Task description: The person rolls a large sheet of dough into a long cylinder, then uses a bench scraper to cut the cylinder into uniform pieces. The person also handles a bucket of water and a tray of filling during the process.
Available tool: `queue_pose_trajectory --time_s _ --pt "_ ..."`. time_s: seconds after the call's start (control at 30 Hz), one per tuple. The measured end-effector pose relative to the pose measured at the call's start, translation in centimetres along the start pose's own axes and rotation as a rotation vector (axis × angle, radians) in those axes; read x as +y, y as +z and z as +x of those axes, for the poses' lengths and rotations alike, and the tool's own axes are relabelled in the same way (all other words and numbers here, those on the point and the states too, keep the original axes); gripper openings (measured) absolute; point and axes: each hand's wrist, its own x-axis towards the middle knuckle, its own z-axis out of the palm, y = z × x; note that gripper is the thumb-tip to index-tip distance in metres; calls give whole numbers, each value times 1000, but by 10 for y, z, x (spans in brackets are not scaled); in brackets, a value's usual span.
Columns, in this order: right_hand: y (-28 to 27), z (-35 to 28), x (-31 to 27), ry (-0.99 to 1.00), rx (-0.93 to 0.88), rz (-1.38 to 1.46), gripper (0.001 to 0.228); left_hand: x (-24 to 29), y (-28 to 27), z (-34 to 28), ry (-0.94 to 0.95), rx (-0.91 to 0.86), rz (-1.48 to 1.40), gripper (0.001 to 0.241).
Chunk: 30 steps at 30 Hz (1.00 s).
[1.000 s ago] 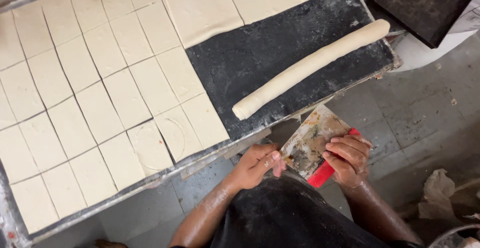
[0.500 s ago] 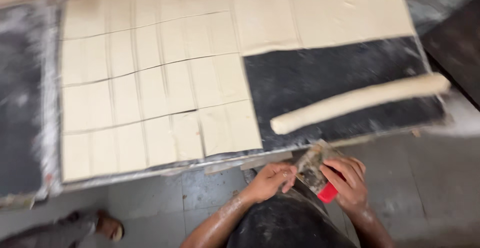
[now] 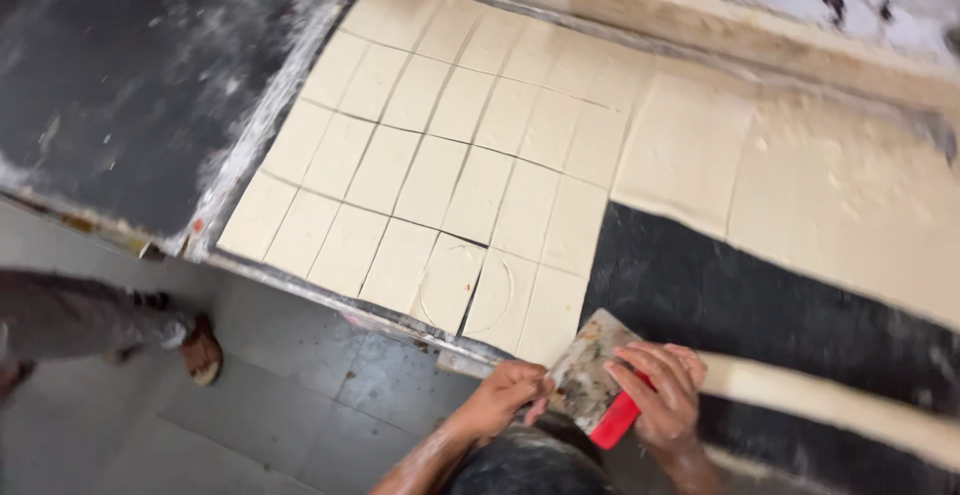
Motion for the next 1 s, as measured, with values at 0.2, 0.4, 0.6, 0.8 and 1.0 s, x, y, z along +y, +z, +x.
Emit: queue_pose_trajectory --time_s 0.2,0.4,0.6,0.8,1.0 --pt "47 39 0 -106 -42 117 17 13 -23 -19 20 293 4 37" --pt "92 73 -24 -152 -65 175 17 24 -61 -36 36 395 -166 34" --pt "158 121 -85 -233 -115 241 23 60 -133 -99 119 399 -154 36" --pt "246 159 -181 -182 -316 522 19 154 -217 -201 253 735 867 40" --pt "307 178 -264 58 -681 847 32 221 -282 -282 551 622 1257 36"
